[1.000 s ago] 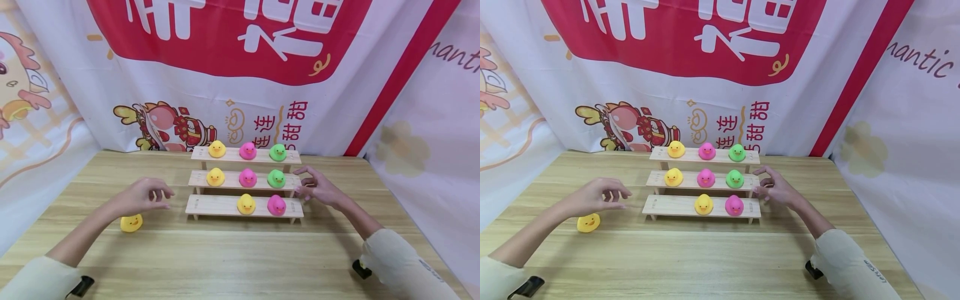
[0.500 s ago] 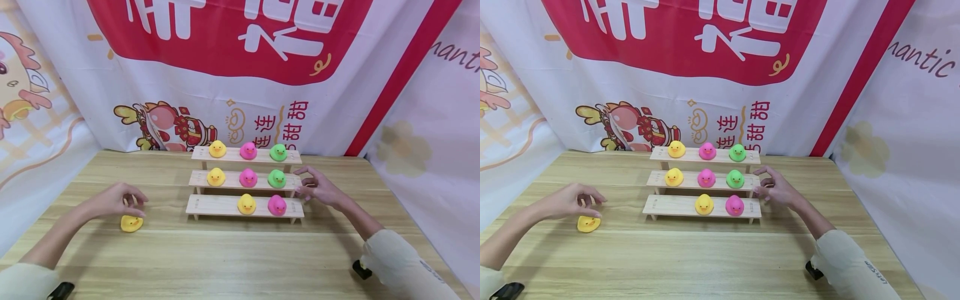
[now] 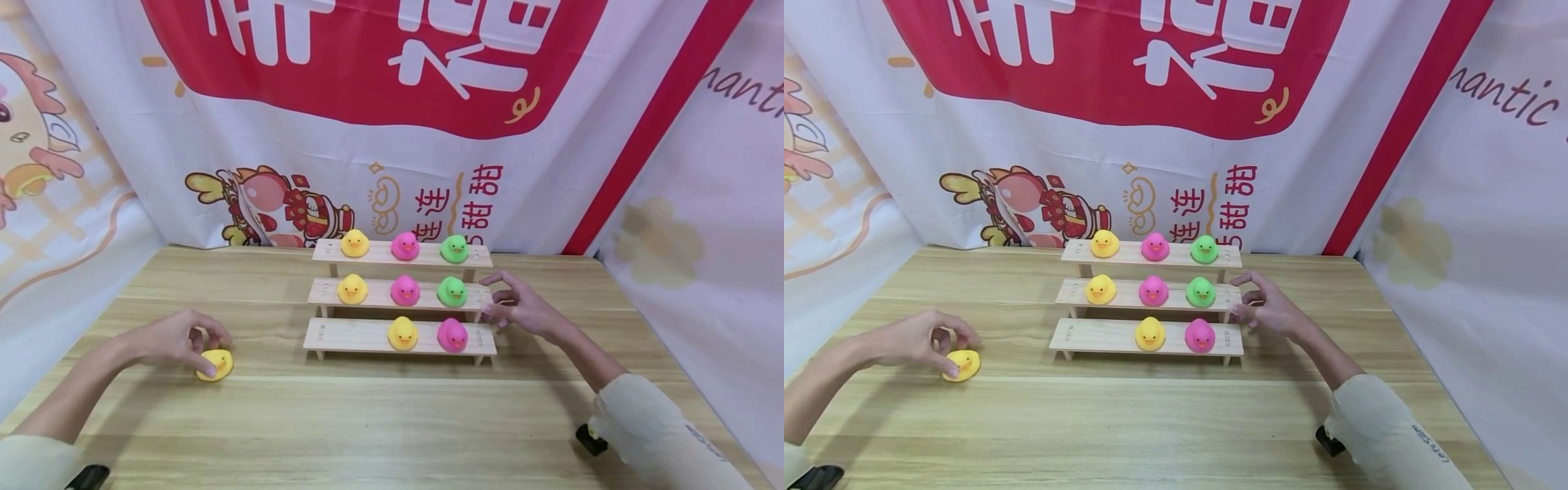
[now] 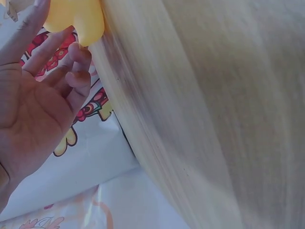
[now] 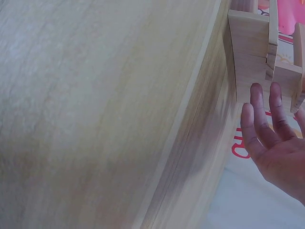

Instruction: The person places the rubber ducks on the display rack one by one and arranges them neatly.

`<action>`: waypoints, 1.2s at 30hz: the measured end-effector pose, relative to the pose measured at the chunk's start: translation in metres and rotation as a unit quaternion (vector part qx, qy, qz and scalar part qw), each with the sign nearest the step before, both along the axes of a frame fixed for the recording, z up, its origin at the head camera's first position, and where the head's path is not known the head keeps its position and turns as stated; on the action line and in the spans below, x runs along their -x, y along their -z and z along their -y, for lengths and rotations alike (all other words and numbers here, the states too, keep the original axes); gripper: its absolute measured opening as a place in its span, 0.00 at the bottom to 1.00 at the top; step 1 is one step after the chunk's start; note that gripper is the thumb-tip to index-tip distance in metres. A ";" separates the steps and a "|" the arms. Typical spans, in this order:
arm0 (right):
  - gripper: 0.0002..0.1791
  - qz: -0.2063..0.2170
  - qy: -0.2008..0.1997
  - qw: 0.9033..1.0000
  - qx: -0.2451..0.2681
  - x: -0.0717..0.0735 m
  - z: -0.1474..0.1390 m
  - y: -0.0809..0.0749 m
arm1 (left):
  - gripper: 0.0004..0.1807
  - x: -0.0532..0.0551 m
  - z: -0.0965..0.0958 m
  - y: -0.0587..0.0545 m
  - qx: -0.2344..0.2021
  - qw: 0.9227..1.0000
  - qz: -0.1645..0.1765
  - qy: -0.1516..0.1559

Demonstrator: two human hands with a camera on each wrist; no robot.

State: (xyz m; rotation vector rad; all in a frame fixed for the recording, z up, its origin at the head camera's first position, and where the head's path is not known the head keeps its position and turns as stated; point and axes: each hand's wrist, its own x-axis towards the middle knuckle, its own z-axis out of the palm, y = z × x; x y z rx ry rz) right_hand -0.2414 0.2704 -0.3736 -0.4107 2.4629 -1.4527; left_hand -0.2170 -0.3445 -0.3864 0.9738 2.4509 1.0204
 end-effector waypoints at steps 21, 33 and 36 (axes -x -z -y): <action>0.27 0.000 0.000 1.000 0.000 0.000 0.000 0.000 | 0.14 0.001 -0.007 -0.013 0.049 0.996 0.020 -0.071; 0.28 0.001 0.001 1.000 0.001 0.000 0.000 0.000 | 0.16 0.004 -0.010 -0.015 0.045 0.997 -0.011 -0.064; 0.28 0.001 0.000 1.000 0.001 0.000 0.000 0.000 | 0.15 0.005 -0.014 -0.015 0.060 0.995 -0.020 -0.077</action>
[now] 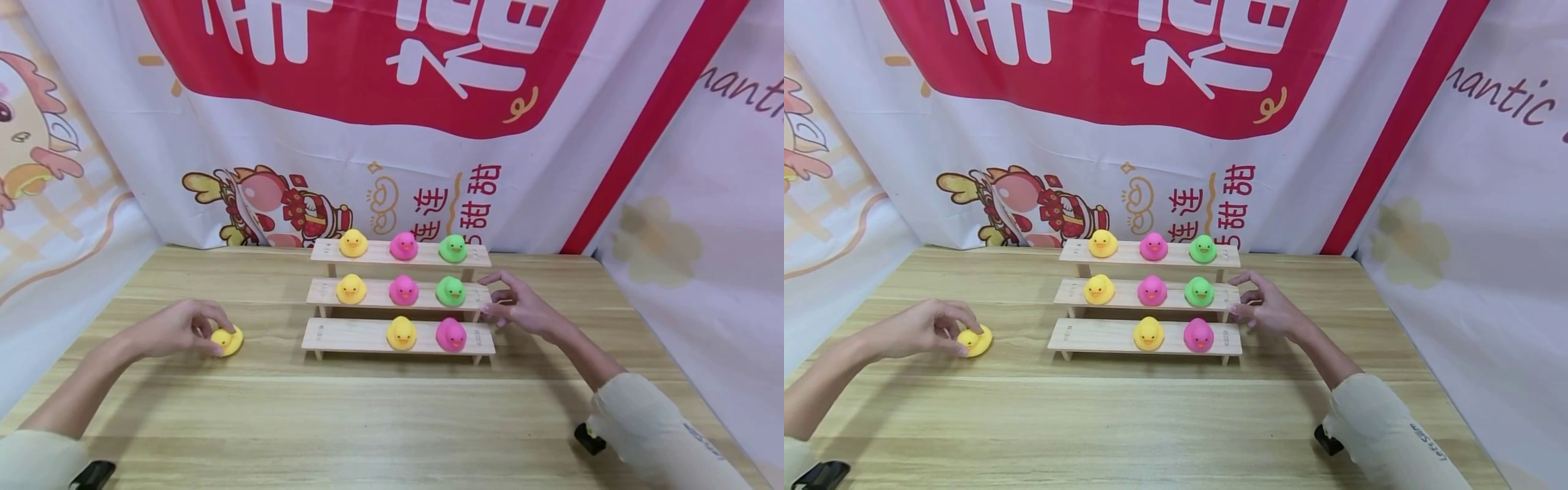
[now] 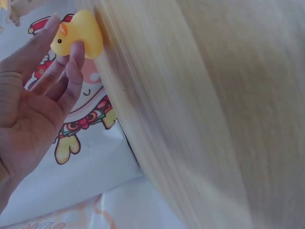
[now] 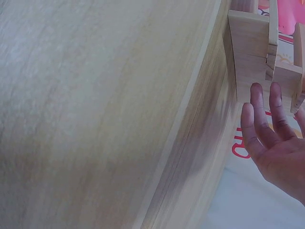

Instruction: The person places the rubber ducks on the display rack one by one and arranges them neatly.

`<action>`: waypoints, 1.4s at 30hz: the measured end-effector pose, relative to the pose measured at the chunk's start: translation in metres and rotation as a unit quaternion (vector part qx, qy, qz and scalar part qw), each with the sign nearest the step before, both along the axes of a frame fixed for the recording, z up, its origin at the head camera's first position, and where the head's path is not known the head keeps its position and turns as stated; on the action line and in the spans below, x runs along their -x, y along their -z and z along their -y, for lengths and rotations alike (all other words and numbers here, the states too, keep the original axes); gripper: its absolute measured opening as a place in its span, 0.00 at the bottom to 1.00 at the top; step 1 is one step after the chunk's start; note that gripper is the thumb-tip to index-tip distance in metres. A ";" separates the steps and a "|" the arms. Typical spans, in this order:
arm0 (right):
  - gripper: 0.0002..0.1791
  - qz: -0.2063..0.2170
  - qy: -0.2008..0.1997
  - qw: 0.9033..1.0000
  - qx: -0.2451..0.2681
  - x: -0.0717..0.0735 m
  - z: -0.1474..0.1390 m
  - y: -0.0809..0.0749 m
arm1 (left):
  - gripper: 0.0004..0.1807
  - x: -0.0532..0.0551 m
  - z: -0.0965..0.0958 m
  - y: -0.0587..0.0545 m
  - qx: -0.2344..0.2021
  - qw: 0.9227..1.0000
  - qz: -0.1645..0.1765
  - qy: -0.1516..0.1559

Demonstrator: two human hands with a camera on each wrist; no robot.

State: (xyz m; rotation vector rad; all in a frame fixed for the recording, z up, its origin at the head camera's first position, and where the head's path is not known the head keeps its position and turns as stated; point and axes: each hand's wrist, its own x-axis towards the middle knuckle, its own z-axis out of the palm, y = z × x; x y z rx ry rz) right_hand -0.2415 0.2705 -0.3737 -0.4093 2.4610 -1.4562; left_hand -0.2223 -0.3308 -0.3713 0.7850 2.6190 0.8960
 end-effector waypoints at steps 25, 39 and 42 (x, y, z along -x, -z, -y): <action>0.28 -0.002 -0.002 1.000 0.000 0.000 0.000 0.000 | 0.14 0.006 -0.037 -0.011 -0.024 0.999 -0.038 0.019; 0.28 0.003 0.003 1.000 0.000 0.000 0.001 -0.001 | 0.18 -0.001 -0.070 -0.019 -0.063 0.996 -0.048 0.029; 0.29 0.001 0.004 1.000 -0.001 0.000 0.001 -0.001 | 0.17 -0.002 -0.078 -0.022 -0.066 0.996 -0.048 0.028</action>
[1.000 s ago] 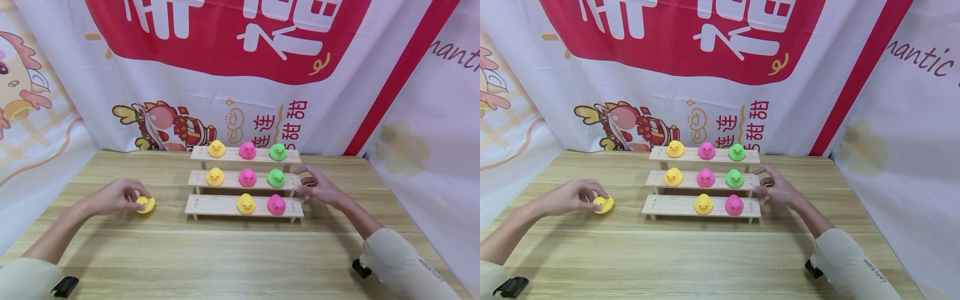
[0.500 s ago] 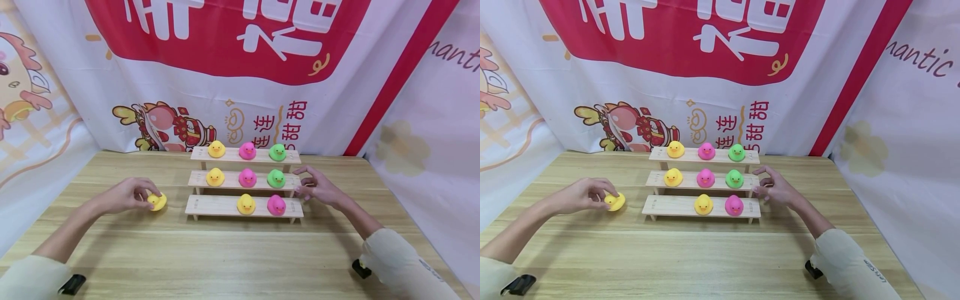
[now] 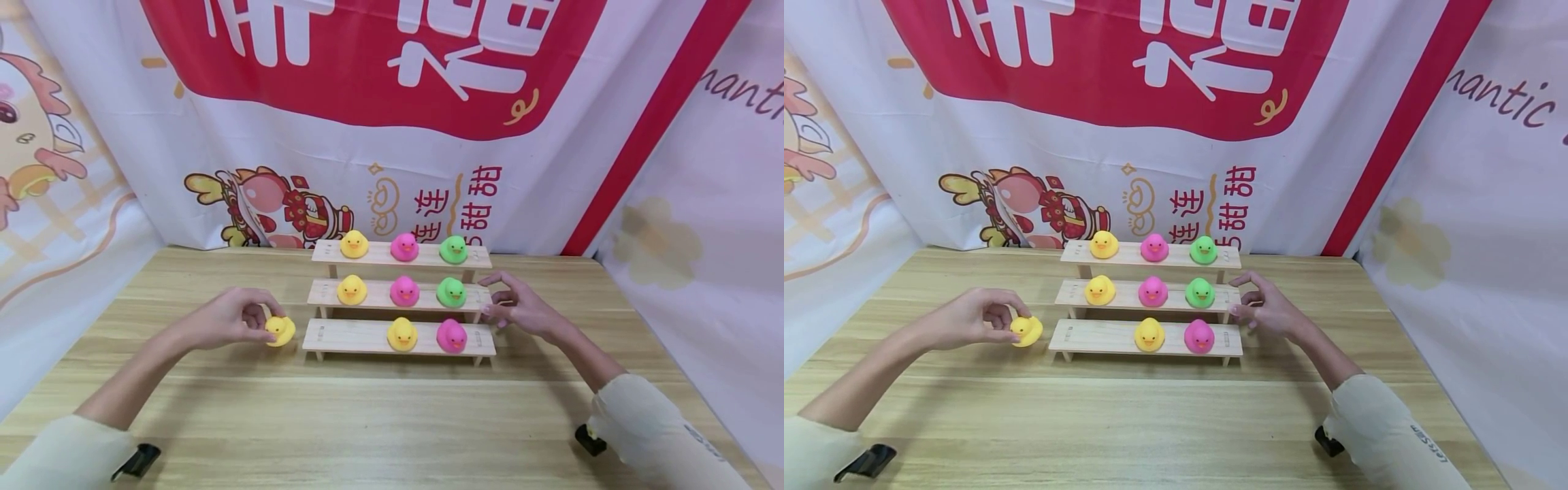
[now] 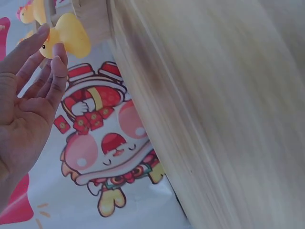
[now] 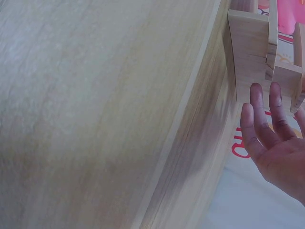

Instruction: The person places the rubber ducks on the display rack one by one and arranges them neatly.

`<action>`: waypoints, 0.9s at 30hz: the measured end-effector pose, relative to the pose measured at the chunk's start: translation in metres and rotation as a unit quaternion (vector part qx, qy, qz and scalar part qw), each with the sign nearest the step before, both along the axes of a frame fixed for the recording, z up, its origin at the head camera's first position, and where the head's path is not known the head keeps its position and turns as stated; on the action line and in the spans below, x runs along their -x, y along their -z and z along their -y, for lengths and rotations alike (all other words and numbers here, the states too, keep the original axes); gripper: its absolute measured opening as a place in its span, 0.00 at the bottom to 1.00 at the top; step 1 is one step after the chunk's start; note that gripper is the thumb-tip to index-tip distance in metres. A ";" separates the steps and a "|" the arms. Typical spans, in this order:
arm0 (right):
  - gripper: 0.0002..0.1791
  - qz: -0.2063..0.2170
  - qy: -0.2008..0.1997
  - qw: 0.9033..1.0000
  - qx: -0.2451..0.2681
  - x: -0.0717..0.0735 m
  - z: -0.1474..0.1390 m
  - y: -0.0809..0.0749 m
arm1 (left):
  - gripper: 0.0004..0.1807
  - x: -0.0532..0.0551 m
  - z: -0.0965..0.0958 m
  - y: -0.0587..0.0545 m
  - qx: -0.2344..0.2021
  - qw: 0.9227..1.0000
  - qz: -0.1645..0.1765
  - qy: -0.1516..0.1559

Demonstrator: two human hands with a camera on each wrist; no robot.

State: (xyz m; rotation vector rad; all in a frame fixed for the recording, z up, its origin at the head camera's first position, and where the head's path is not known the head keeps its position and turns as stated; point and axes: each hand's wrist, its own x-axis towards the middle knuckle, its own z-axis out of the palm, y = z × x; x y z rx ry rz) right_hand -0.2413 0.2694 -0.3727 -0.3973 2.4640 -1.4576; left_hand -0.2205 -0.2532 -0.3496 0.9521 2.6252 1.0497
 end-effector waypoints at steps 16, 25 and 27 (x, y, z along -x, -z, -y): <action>0.28 -0.003 -0.003 1.000 -0.001 0.001 0.000 0.001 | 0.14 -0.001 -0.031 -0.001 -0.028 1.000 -0.007 0.002; 0.28 -0.002 -0.004 1.000 -0.001 0.001 0.000 0.000 | 0.14 -0.001 -0.048 0.000 -0.042 0.999 -0.030 -0.013; 0.28 -0.002 -0.004 1.000 -0.001 0.001 -0.001 0.000 | 0.14 0.000 -0.052 0.001 -0.051 0.998 -0.033 -0.012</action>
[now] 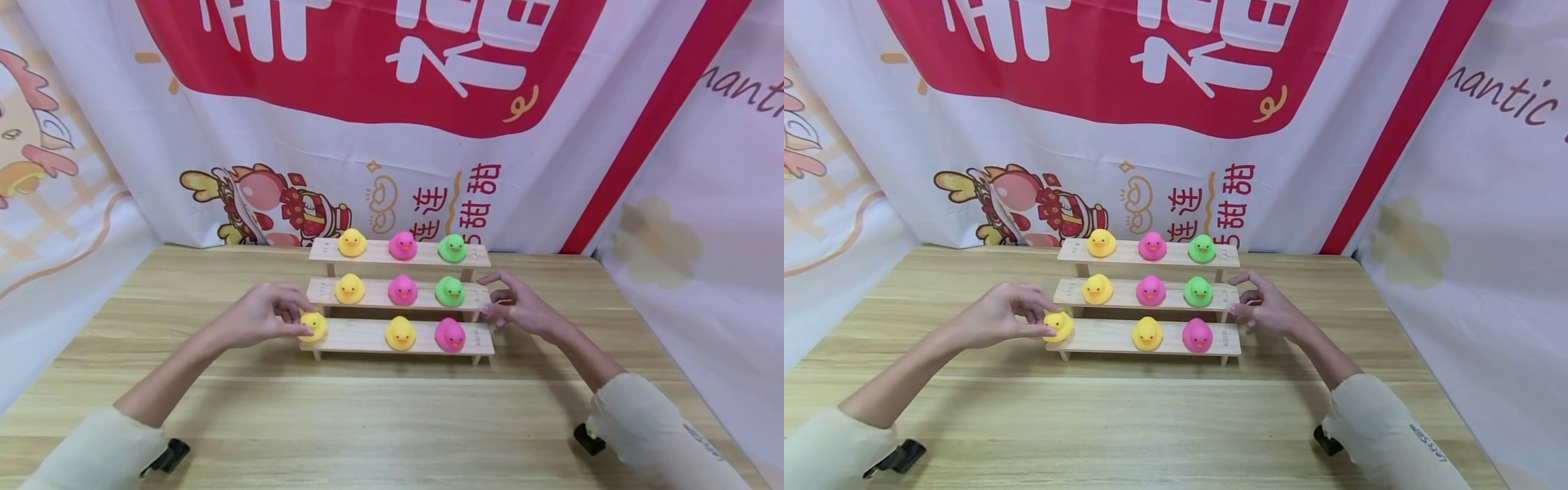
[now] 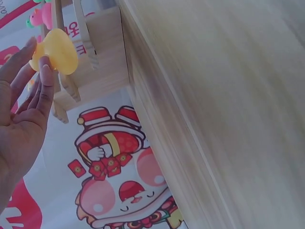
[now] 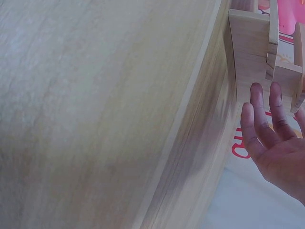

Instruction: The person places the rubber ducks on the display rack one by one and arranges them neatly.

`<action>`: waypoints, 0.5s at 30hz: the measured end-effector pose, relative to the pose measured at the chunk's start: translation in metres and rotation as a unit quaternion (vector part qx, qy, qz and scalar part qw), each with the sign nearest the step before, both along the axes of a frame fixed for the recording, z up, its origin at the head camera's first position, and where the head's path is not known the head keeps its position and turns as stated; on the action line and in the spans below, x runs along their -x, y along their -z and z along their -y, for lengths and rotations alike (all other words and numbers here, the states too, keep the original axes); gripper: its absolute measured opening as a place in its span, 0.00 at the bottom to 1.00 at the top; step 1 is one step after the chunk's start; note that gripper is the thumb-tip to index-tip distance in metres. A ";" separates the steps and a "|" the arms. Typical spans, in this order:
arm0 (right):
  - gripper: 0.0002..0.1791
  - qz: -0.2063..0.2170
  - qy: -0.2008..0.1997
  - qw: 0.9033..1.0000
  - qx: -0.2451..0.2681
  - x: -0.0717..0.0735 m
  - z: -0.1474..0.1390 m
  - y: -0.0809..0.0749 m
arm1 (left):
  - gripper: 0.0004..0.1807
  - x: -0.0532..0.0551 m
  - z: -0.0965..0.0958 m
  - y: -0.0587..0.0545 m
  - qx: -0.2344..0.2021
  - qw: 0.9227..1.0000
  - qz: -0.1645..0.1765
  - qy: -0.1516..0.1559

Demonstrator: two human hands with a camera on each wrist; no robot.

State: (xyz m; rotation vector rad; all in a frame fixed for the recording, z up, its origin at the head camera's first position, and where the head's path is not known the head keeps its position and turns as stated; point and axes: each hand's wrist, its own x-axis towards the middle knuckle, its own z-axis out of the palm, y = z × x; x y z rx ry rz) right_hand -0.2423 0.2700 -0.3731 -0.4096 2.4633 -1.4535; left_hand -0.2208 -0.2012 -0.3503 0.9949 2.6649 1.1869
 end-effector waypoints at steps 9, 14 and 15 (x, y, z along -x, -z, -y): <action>0.28 -0.001 -0.001 1.000 0.000 0.001 -0.001 0.001 | 0.14 0.001 -0.017 0.002 -0.030 0.999 0.000 0.015; 0.27 0.000 -0.006 1.000 0.009 0.001 -0.002 0.002 | 0.13 0.001 -0.027 0.008 -0.048 0.999 -0.007 0.024; 0.27 0.000 -0.007 1.000 0.010 0.002 -0.002 0.002 | 0.13 0.001 -0.029 0.009 -0.051 0.998 -0.006 0.025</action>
